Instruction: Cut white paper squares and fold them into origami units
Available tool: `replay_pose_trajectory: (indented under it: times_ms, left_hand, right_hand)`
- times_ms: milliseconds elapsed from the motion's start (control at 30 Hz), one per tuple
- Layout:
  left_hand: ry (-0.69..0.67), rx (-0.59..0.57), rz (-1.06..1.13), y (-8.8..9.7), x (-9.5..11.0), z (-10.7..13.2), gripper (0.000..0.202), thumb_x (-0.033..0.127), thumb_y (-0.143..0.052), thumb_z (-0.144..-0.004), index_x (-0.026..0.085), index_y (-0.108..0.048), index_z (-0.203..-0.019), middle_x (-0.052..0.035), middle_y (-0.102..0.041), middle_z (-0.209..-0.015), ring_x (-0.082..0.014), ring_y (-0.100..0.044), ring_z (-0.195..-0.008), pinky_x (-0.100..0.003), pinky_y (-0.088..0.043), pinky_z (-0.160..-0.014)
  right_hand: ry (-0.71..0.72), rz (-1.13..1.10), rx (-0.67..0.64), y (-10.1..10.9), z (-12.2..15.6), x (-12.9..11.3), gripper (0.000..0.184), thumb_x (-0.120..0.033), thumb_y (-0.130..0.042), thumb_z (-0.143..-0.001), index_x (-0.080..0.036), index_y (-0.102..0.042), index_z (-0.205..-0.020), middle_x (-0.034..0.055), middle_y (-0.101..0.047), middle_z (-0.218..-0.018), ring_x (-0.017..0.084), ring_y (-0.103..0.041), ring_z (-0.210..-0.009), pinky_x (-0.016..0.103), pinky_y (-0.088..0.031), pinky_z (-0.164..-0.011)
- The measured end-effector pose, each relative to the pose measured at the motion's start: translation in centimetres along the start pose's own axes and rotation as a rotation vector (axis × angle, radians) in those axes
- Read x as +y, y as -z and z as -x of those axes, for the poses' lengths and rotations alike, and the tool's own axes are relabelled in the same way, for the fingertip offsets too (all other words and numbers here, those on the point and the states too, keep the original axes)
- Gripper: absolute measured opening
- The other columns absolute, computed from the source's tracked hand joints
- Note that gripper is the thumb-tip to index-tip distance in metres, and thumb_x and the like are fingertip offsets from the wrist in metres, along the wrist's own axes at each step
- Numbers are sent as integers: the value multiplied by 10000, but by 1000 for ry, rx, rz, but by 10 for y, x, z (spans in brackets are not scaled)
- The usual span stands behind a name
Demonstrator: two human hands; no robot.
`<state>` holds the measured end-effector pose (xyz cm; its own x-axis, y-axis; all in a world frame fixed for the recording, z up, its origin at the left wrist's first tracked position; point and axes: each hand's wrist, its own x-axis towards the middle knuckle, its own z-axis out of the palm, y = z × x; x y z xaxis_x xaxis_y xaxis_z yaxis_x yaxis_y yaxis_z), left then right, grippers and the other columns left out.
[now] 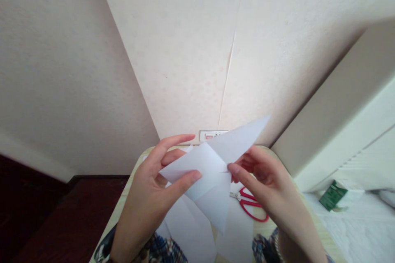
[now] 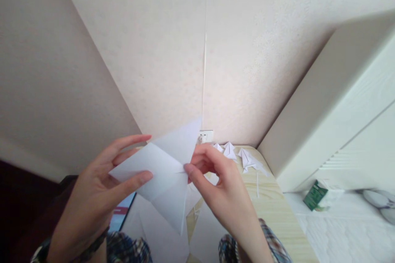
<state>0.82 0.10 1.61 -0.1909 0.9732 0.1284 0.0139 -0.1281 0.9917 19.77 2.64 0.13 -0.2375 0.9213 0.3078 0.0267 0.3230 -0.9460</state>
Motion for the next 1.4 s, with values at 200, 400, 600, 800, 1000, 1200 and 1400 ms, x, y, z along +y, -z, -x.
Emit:
replay_pose_trajectory:
  times_ms: [200,400,600,800,1000,1200,1400]
  left_hand:
    - [-23,-2,-1,6,-4,-5,560,200,-832,-680,307,-666,-1203,38,-773,-760,-199,-745,-650,-244,-604,-555]
    - [-108,0,-176,4,1,-3,376,215,-801,-715,302,-731,-1074,15,-790,-953,-227,-757,-920,-301,-633,-790]
    - [-101,6,-208,3,2,-4,151,237,-732,-740,260,-781,-881,4,-764,-751,-247,-754,-864,-292,-616,-750]
    - [-53,35,-207,-1,2,-3,335,248,-663,-769,274,-774,-1084,-15,-772,-767,-258,-748,-797,-270,-582,-589]
    - [-85,3,-281,-2,0,0,352,259,-684,-781,305,-772,-1119,-8,-795,-955,-227,-725,-769,-265,-566,-615]
    - [-80,-16,-337,-2,0,-3,305,397,-608,-885,258,-794,-1083,-28,-765,-779,-280,-728,-875,-312,-583,-693]
    - [-46,64,-307,-3,-3,-2,326,429,-533,-945,227,-771,-852,-8,-674,-667,-206,-639,-684,-258,-513,-610]
  right_hand:
    - [-10,54,9,-3,-3,-5,221,-250,-642,-886,-209,-625,-669,-46,-633,-597,83,-609,-577,165,-455,-547]
    - [-68,2,91,-1,-3,-2,294,-335,-649,-891,-203,-579,-638,-42,-559,-602,91,-532,-566,185,-418,-526]
    - [-93,13,104,-2,-3,0,320,-369,-636,-900,-209,-564,-633,-31,-548,-598,113,-524,-566,216,-413,-529]
    - [-62,49,82,-5,-6,-1,345,-371,-609,-903,-220,-525,-605,-29,-539,-564,120,-518,-533,229,-406,-508]
    - [-45,95,119,-5,-5,-1,330,-337,-622,-885,-224,-493,-603,-49,-484,-554,105,-448,-515,229,-356,-488]
    - [-17,22,131,-1,-5,-2,283,-321,-663,-855,-221,-535,-623,-46,-531,-552,108,-486,-513,230,-385,-497]
    - [-13,-10,131,1,-3,-4,245,-312,-713,-829,-222,-573,-648,-37,-575,-594,120,-555,-558,221,-422,-516]
